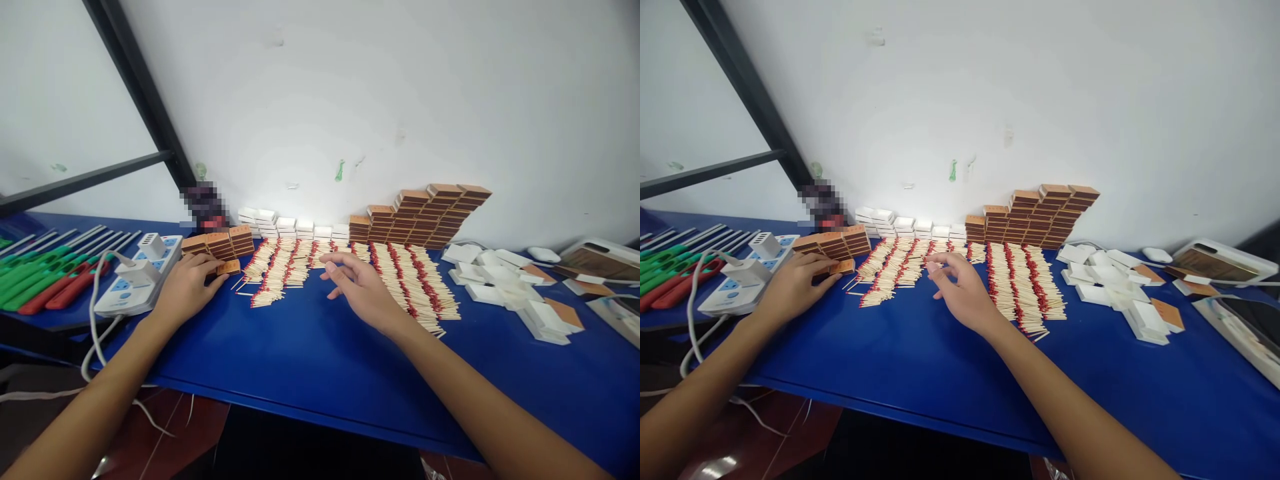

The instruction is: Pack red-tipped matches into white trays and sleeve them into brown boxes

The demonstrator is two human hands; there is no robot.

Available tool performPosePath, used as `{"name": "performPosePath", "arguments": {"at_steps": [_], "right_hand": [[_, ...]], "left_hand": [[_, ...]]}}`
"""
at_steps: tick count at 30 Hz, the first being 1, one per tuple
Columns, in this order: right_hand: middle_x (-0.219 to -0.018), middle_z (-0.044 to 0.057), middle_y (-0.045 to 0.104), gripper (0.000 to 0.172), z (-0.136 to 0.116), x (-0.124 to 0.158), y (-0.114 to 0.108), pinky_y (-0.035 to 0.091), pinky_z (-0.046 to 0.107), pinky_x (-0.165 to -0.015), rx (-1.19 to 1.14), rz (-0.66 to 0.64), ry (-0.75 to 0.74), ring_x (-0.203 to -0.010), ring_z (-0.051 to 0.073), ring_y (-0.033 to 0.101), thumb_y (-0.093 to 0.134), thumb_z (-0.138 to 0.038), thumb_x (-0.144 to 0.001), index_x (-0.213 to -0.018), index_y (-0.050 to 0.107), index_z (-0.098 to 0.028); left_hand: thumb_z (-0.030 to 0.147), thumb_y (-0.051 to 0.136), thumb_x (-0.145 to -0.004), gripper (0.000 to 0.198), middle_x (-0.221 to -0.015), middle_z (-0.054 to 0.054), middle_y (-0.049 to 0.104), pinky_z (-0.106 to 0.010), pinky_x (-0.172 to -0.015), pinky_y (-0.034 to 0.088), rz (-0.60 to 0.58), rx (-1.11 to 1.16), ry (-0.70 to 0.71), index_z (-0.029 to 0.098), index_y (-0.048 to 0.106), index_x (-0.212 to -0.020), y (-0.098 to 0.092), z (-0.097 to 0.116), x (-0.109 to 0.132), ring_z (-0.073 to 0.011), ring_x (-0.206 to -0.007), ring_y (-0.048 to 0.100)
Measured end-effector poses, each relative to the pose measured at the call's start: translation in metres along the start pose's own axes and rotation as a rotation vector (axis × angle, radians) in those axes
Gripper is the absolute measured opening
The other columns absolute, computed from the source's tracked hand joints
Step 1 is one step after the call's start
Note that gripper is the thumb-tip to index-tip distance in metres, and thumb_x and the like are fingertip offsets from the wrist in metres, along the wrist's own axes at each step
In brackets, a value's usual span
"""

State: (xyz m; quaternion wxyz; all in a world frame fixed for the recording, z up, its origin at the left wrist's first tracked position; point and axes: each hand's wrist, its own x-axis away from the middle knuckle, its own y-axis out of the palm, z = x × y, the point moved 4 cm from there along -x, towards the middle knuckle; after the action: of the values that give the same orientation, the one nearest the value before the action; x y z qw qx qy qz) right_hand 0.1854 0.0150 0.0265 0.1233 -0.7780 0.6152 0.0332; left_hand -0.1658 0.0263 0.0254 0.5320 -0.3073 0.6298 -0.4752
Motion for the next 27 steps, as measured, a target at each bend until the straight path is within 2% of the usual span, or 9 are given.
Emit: {"name": "performPosePath", "arguments": {"at_steps": [11,13,16,21,24,27], "right_hand": [[-0.12,0.011,0.063,0.043,0.0,-0.001,0.0,0.065,0.03,-0.06,0.028,0.004,-0.029,-0.096,0.021,0.07,0.065,-0.062,-0.096,-0.106,0.071,-0.021],[-0.119,0.011,0.063,0.042,0.0,-0.001,-0.001,0.065,0.029,-0.06,0.032,0.008,-0.022,-0.095,0.02,0.07,0.065,-0.061,-0.096,-0.105,0.071,-0.02],[-0.119,0.011,0.064,0.042,-0.001,0.0,-0.001,0.065,0.03,-0.06,0.047,0.007,-0.012,-0.094,0.02,0.07,0.065,-0.061,-0.096,-0.105,0.072,-0.021],[-0.119,0.011,0.065,0.042,-0.002,0.0,-0.002,0.065,0.03,-0.06,0.073,-0.008,-0.018,-0.095,0.021,0.069,0.064,-0.062,-0.097,-0.104,0.073,-0.022],[-0.116,0.011,0.065,0.043,-0.002,0.0,-0.002,0.065,0.03,-0.061,0.078,-0.008,-0.02,-0.095,0.021,0.069,0.064,-0.063,-0.096,-0.102,0.073,-0.022],[-0.114,0.011,0.065,0.042,-0.002,0.0,-0.002,0.065,0.031,-0.06,0.077,-0.004,-0.022,-0.094,0.021,0.069,0.064,-0.062,-0.097,-0.101,0.073,-0.021]], "left_hand": [[0.043,0.05,-0.098,0.042,-0.115,-0.015,0.073,-0.049,-0.1,0.048,-0.007,-0.074,0.021,0.022,0.08,-0.118,-0.006,0.013,-0.012,-0.0354,-0.115,0.063],[0.045,0.049,-0.098,0.041,-0.111,-0.015,0.074,-0.048,-0.1,0.048,0.018,-0.061,0.024,0.021,0.08,-0.11,-0.01,0.02,-0.009,-0.0351,-0.113,0.064],[0.047,0.047,-0.101,0.042,-0.093,-0.012,0.073,-0.044,-0.09,0.048,0.019,-0.047,-0.005,0.021,0.078,-0.09,-0.013,0.032,-0.002,-0.0317,-0.098,0.065],[0.055,0.043,-0.103,0.052,-0.085,-0.011,0.072,-0.039,-0.079,0.046,-0.078,0.023,-0.045,0.021,0.073,-0.078,-0.013,0.046,0.003,-0.0284,-0.086,0.065],[0.061,0.038,-0.104,0.061,-0.082,-0.008,0.073,-0.036,-0.075,0.045,-0.184,0.214,-0.081,0.021,0.074,-0.075,-0.013,0.05,0.001,-0.0256,-0.082,0.065],[0.065,0.04,-0.104,0.061,-0.086,-0.004,0.076,-0.032,-0.073,0.045,-0.257,0.4,-0.106,0.023,0.079,-0.083,-0.013,0.052,0.002,-0.0224,-0.081,0.066]]}}
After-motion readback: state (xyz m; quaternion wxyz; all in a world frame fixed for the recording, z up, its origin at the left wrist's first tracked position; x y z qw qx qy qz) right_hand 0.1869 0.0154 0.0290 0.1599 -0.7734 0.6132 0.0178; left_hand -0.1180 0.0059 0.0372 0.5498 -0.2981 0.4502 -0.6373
